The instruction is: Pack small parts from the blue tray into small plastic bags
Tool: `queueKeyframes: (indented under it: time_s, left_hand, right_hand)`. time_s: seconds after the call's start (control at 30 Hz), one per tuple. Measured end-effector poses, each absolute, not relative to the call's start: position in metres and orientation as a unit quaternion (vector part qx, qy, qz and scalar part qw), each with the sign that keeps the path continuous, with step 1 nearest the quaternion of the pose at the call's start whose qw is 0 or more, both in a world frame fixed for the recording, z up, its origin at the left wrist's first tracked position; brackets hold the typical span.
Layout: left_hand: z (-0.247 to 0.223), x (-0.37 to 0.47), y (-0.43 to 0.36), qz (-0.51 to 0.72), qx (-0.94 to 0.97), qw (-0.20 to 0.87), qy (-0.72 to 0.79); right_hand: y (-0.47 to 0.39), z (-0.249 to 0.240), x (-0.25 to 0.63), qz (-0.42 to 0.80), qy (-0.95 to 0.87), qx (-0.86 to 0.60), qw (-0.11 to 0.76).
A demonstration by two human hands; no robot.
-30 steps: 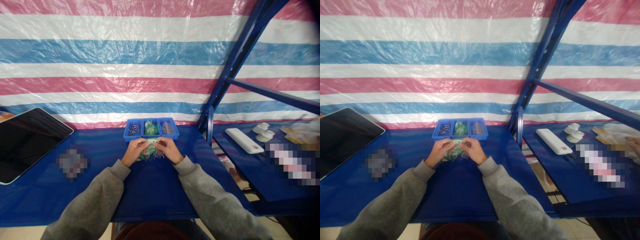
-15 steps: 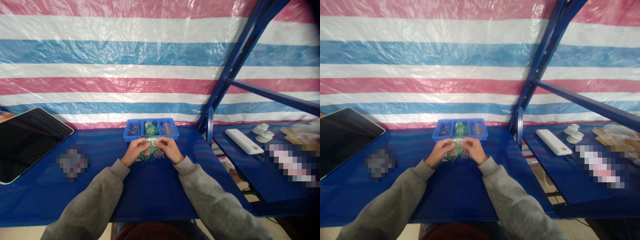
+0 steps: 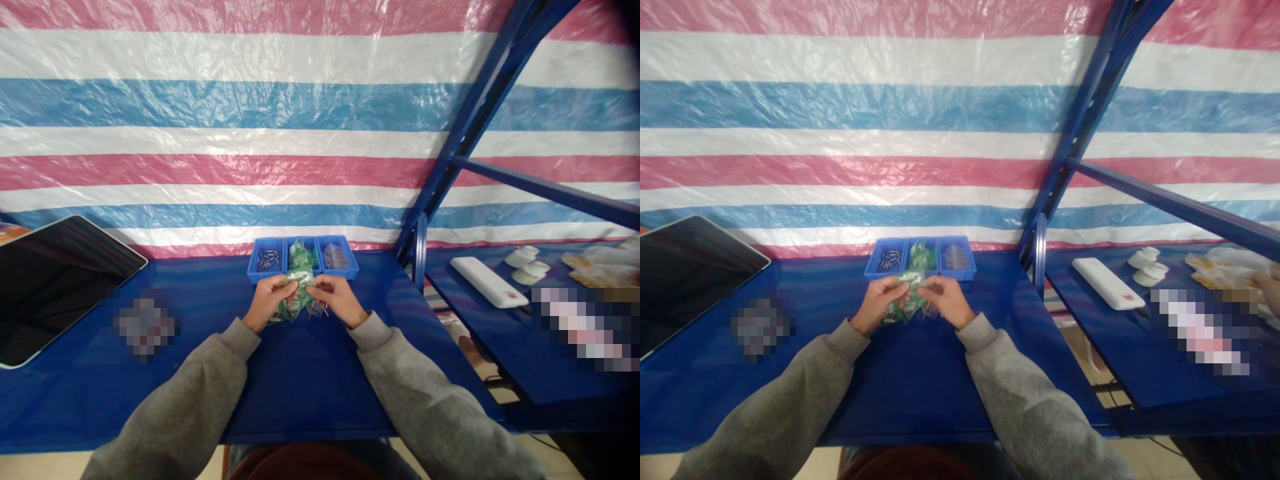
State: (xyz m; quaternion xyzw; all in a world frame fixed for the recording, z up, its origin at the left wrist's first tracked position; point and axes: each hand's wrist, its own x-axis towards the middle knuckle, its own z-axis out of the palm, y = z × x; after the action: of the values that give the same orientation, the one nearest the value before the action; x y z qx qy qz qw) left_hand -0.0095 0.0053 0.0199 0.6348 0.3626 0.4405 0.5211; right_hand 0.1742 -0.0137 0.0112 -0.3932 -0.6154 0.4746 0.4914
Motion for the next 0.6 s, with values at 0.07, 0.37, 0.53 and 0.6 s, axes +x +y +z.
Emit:
queueKeyframes:
  time_s: [0.07, 0.37, 0.53, 0.6]
  left_hand:
    - [0.0199, -0.0089, 0.0047, 0.441, 0.633, 0.522, 0.363]
    - [0.0207, -0.0091, 0.0030, 0.414, 0.654, 0.527, 0.349]
    - [0.0209, -0.0089, 0.0026, 0.417, 0.658, 0.518, 0.354]
    - [0.0214, -0.0091, 0.0029, 0.422, 0.657, 0.515, 0.353]
  right_hand:
    - [-0.0135, 0.0102, 0.1740, 0.469, -0.616, -0.395, 0.494]
    - [-0.0136, 0.0084, 0.1715, 0.470, -0.612, -0.394, 0.500]
    - [-0.0135, 0.0085, 0.1721, 0.483, -0.611, -0.383, 0.497]
    - [-0.0136, 0.0092, 0.1730, 0.495, -0.611, -0.378, 0.489]
